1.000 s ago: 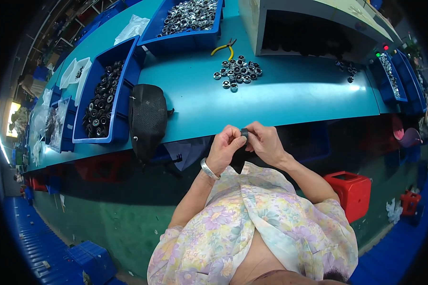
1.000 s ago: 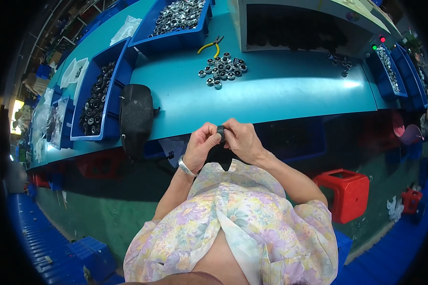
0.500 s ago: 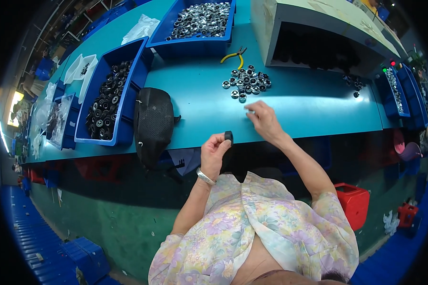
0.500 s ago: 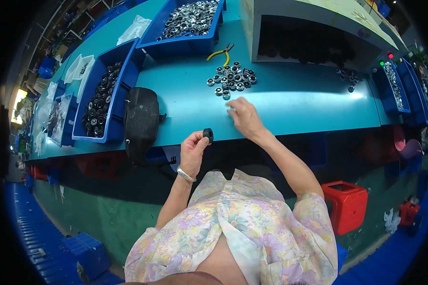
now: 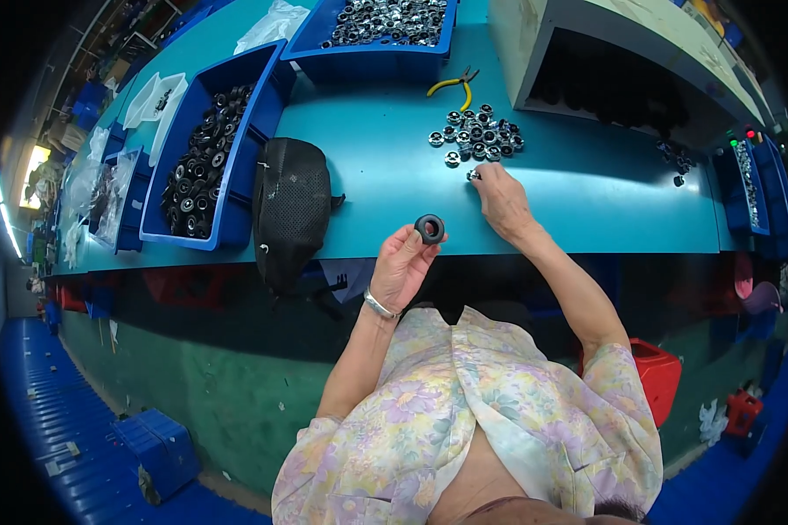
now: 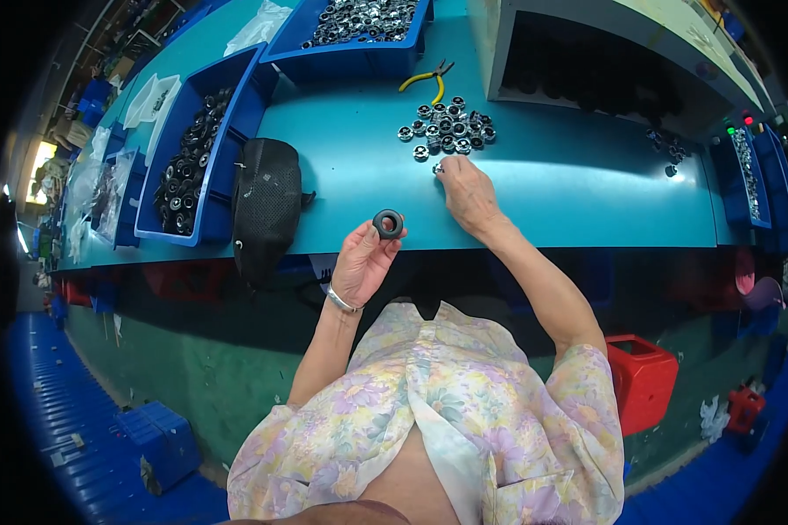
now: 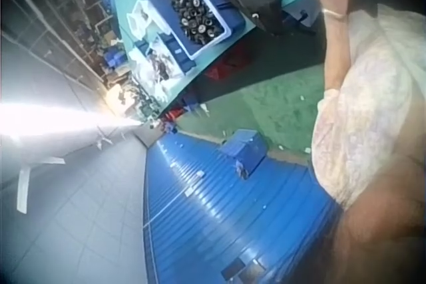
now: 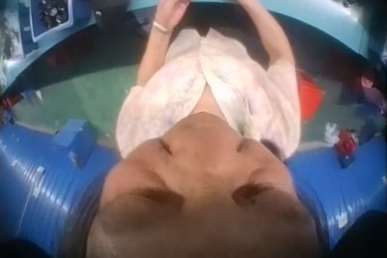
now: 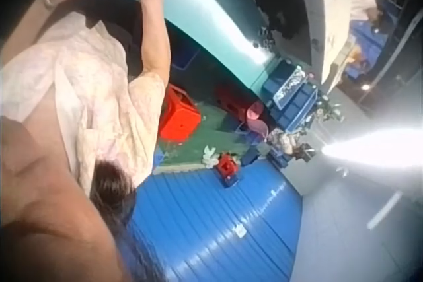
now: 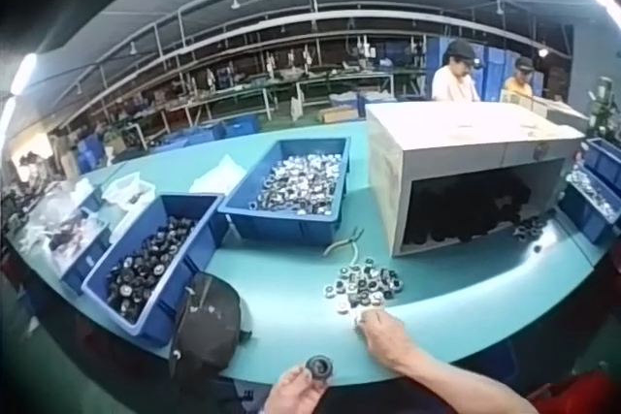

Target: Assemble small circular components and metal rings at a factory workbench.

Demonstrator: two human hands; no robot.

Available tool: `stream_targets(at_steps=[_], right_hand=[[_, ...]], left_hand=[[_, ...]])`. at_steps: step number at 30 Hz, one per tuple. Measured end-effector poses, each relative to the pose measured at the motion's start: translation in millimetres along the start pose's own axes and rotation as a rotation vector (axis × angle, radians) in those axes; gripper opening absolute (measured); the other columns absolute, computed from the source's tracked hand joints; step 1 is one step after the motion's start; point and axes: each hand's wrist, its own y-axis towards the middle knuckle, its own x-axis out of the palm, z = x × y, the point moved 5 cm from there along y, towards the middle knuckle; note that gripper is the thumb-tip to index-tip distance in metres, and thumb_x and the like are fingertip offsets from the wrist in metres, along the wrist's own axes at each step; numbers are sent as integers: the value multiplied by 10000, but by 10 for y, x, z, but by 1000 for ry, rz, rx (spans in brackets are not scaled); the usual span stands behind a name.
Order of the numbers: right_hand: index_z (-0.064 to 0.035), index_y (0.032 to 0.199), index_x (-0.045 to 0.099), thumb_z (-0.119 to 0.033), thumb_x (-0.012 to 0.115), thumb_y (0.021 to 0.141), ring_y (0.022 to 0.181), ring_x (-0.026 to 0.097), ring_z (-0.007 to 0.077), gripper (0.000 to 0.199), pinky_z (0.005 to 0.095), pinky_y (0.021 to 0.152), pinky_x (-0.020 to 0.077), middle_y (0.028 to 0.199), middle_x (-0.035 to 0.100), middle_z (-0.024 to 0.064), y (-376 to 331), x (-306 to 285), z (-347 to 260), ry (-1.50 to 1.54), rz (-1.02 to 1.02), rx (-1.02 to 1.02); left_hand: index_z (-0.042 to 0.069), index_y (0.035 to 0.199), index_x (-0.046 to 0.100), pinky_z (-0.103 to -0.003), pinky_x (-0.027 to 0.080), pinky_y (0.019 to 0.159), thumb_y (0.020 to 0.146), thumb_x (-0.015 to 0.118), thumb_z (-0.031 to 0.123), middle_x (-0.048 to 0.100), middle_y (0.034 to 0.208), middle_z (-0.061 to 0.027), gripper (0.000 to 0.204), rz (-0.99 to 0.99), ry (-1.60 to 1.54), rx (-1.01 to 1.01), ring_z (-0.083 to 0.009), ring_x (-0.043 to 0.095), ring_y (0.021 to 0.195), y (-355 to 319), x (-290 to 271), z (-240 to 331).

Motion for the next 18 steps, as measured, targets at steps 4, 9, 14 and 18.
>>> stream_targets(at_steps=[4,9,14,18], right_hand=[[46,956,589,-91,542,911,661,602,179,153,302,596,486,800,623,105,-165,-152,-113,691,-140,464],[23,1046,633,-69,514,940,644,555,92,183,231,604,469,793,602,40,-403,-403,-542,971,-215,390],[1,967,645,23,602,856,616,587,205,121,300,546,468,795,588,123,-490,-578,-789,744,-78,181],[16,916,601,44,601,837,687,587,297,84,338,580,473,811,567,147,-599,-601,-905,521,118,134]], left_hand=[[5,1063,585,-284,517,860,926,613,190,616,1158,-144,232,-54,-12,-5,-220,617,1015,3,15,-13],[29,1040,582,-278,507,853,938,603,163,647,1075,-89,169,-64,49,-30,-182,629,993,-33,160,-16],[30,1063,552,-289,520,839,963,553,137,628,1047,-52,146,-59,146,17,-124,617,924,-123,342,-66],[22,1056,532,-312,512,862,976,509,111,615,1024,-62,122,68,227,140,-141,605,940,-211,452,-243]])
